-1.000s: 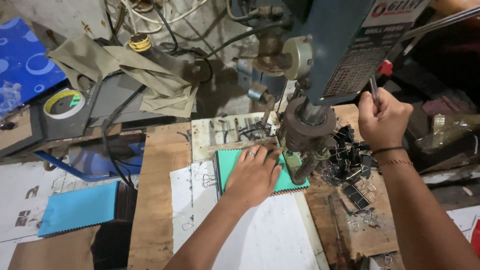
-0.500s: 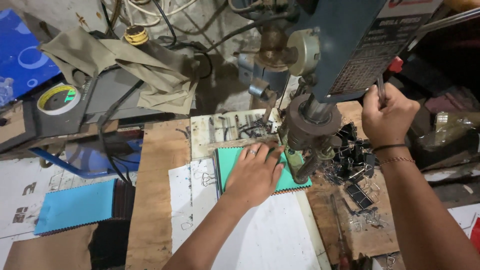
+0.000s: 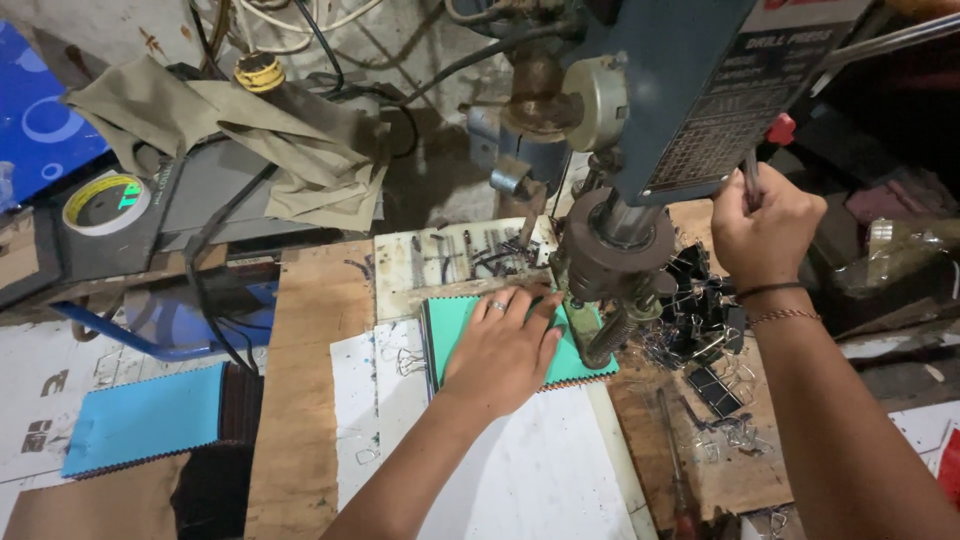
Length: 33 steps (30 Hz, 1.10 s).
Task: Using a drill press to punch holes in notebook covers and pages, then stacking and organizing the components.
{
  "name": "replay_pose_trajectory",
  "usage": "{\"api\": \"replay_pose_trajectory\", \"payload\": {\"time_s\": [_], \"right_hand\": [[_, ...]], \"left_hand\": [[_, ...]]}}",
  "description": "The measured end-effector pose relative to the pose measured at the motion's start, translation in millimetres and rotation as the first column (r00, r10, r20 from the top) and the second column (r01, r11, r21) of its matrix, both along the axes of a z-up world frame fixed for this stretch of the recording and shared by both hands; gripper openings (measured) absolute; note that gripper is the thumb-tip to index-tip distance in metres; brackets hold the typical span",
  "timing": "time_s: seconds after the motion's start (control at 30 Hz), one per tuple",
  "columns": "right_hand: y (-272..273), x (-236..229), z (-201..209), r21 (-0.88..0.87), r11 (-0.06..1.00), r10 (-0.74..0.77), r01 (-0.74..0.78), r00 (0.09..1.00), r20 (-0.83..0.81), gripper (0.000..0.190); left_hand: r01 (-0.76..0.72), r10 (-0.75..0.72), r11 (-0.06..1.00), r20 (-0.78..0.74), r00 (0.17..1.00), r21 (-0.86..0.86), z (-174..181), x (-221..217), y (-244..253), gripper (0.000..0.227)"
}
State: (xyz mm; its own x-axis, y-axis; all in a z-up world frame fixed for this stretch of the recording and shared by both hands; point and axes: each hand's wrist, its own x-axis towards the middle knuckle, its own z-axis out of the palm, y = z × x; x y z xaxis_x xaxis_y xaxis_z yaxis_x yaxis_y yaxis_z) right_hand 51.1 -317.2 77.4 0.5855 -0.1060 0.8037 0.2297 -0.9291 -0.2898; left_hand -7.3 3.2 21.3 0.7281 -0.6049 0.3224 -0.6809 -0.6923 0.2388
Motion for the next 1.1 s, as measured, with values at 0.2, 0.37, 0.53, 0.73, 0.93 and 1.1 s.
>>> {"api": "replay_pose_trajectory", "payload": {"time_s": [0.2,0.37,0.53,0.73,0.93,1.1], "right_hand": [[-2,5,-5,0.016,1.0,0.011,-0.012,1.0,0.022,0.052],[1,7,-3,-0.001,0.999,0.037,-0.037,0.998,0.044,0.049],[3,7,-2,-0.019,0.998,0.064,-0.063,0.996,0.063,0.048],[5,8,-1,-0.029,0.996,0.085,-0.083,0.993,0.086,0.039],[4,10,-2,-0.039,0.997,0.074,-0.071,0.994,0.078,0.041],[2,13,-6,-0.039,0.999,0.038,-0.035,0.997,0.071,0.038]], "left_hand": [[-0.004,0.004,1.0,-0.024,1.0,0.002,1,0,-1,0.05],[0.002,-0.002,1.0,-0.025,1.0,-0.012,6,-1,0,0.049],[0.007,-0.007,1.0,-0.029,1.0,-0.004,6,-1,0,0.049],[0.009,-0.01,0.999,-0.022,1.0,-0.039,8,-2,0,0.047],[0.006,-0.006,0.999,-0.015,1.0,-0.033,6,-1,0,0.048],[0.011,-0.011,0.999,-0.024,1.0,-0.034,9,-2,1,0.048]]}}
